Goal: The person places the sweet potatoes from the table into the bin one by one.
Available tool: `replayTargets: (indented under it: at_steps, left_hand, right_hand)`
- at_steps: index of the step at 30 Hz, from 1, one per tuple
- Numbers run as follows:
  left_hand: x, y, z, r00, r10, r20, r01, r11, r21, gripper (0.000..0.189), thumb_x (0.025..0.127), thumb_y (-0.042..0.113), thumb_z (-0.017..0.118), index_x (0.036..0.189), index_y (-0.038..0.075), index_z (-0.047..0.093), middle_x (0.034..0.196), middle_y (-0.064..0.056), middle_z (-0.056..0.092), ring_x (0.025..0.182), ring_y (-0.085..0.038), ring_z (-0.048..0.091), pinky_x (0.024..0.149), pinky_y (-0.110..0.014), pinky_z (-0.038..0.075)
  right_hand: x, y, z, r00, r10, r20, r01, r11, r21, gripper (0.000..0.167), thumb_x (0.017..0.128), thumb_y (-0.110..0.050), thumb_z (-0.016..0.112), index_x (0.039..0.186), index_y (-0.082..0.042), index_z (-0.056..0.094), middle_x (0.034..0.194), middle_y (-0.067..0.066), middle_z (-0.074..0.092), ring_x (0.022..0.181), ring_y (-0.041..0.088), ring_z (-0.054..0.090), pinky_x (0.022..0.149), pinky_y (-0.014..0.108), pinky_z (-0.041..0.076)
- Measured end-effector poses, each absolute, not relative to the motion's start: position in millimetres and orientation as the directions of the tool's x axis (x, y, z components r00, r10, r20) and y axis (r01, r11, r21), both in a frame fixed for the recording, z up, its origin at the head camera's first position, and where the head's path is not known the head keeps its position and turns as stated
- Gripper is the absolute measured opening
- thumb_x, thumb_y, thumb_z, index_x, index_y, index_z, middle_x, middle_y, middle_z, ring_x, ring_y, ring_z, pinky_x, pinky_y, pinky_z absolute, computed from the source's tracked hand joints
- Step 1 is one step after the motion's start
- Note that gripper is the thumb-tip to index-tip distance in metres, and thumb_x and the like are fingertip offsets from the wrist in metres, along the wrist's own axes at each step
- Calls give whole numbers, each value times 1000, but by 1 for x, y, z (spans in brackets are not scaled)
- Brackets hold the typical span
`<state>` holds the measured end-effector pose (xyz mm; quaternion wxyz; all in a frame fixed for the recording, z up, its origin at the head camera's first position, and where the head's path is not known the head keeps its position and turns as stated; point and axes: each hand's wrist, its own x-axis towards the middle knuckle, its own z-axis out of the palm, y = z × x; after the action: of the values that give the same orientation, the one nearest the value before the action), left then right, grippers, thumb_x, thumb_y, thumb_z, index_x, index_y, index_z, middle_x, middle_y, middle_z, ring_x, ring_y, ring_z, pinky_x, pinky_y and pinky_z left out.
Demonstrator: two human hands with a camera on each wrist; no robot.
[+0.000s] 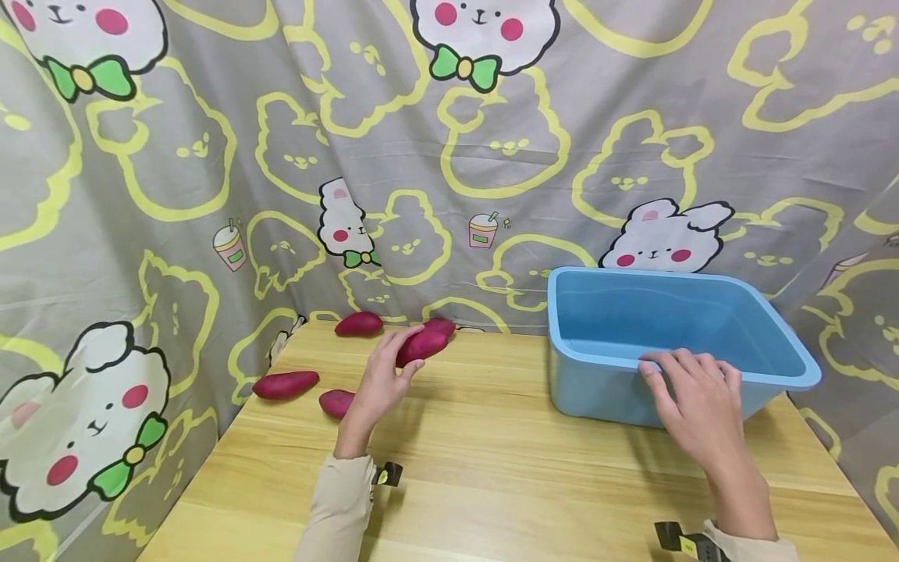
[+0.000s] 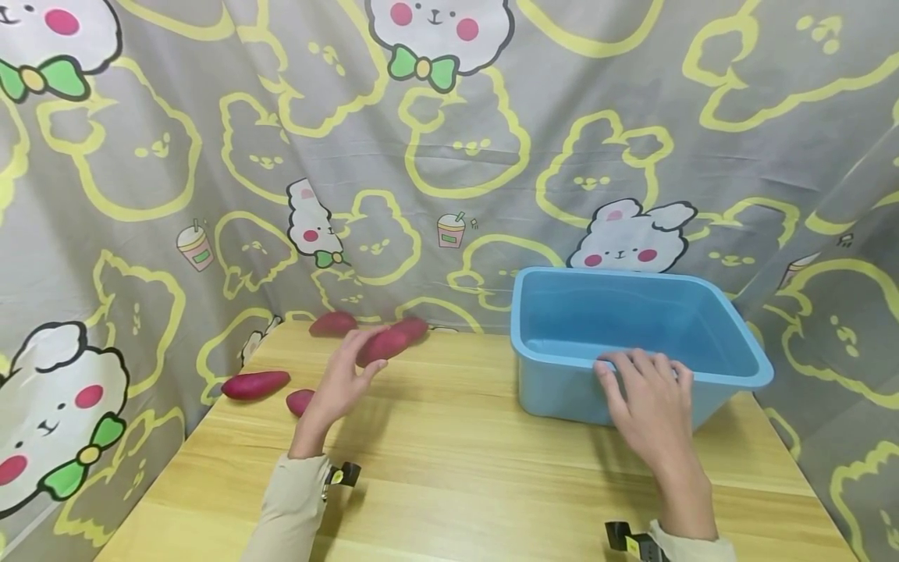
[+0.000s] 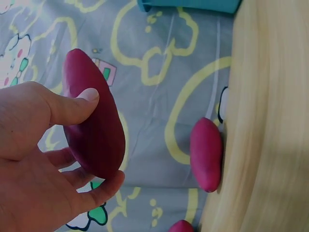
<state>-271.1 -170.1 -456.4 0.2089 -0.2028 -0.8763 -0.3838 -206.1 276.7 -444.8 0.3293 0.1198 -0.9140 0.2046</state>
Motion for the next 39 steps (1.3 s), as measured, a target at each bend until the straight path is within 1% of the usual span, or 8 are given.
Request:
replayTargets:
  at_steps: [7,12,14,20,26,30,35,39]
  left_hand:
    - [-269,-170,-450,-798,192,571,556,600,575,53,92,2,76,141,10,60,128,-13,59,121,-30,57,103,-50,46]
    - [-266,-169,-448,-786,180,591,572,575,585,54,92,3,76,143,10,59,130,-13,59,122,-29,57,102,-48,46]
    - [-265,-168,-448,-781,169,601,576,568,588,55,91,3,76,143,8,59,130,-14,59,120,-29,57,100,-48,47]
    - [-264,-161,-444,-754,135,642,597,550,585,56,91,4,77,143,10,58,128,-14,60,112,-27,59,91,-46,49]
    - [-264,-154,-443,-742,130,658,614,524,590,55,91,4,77,142,8,58,128,-16,60,110,-28,59,88,-45,50]
    - [-263,-151,-444,-728,121,674,624,525,579,54,91,3,77,141,8,59,128,-14,61,110,-27,59,87,-44,50]
    - [-261,-147,-443,-728,114,676,625,516,586,54,90,3,79,140,9,60,128,-13,61,109,-26,59,86,-44,51]
    - [-260,-142,-442,-738,134,662,628,496,599,54,91,6,78,141,11,60,130,-12,60,112,-25,58,88,-45,52]
  right_hand:
    - [-206,276,-444,-753,-82,653,-350,890,-293,27,104,-29,58,112,-8,72,109,19,68,104,43,51,95,68,25]
    - [-205,277,-445,-756,-85,649,-351,890,-292,25,105,-28,58,112,-8,72,109,19,68,104,43,51,95,68,24]
    - [-204,276,-446,-754,-87,651,-354,889,-292,25,104,-27,58,112,-8,72,109,19,68,104,43,51,95,68,24]
    - [-204,276,-445,-755,-88,650,-358,886,-296,27,105,-28,57,113,-7,72,109,19,68,104,42,50,96,68,24]
    - [-207,275,-443,-756,-91,648,-362,884,-298,27,105,-29,57,114,-8,71,110,18,68,105,41,50,97,67,25]
    - [-208,275,-442,-758,-91,646,-362,883,-300,27,105,-29,58,113,-8,72,109,18,68,104,41,50,97,66,25]
    - [-207,276,-442,-757,-90,648,-365,879,-305,27,104,-29,58,113,-8,72,110,18,68,104,42,51,98,67,25]
    - [-207,276,-444,-759,-83,645,-358,881,-308,28,105,-29,57,114,-8,72,111,19,68,104,42,51,98,68,24]
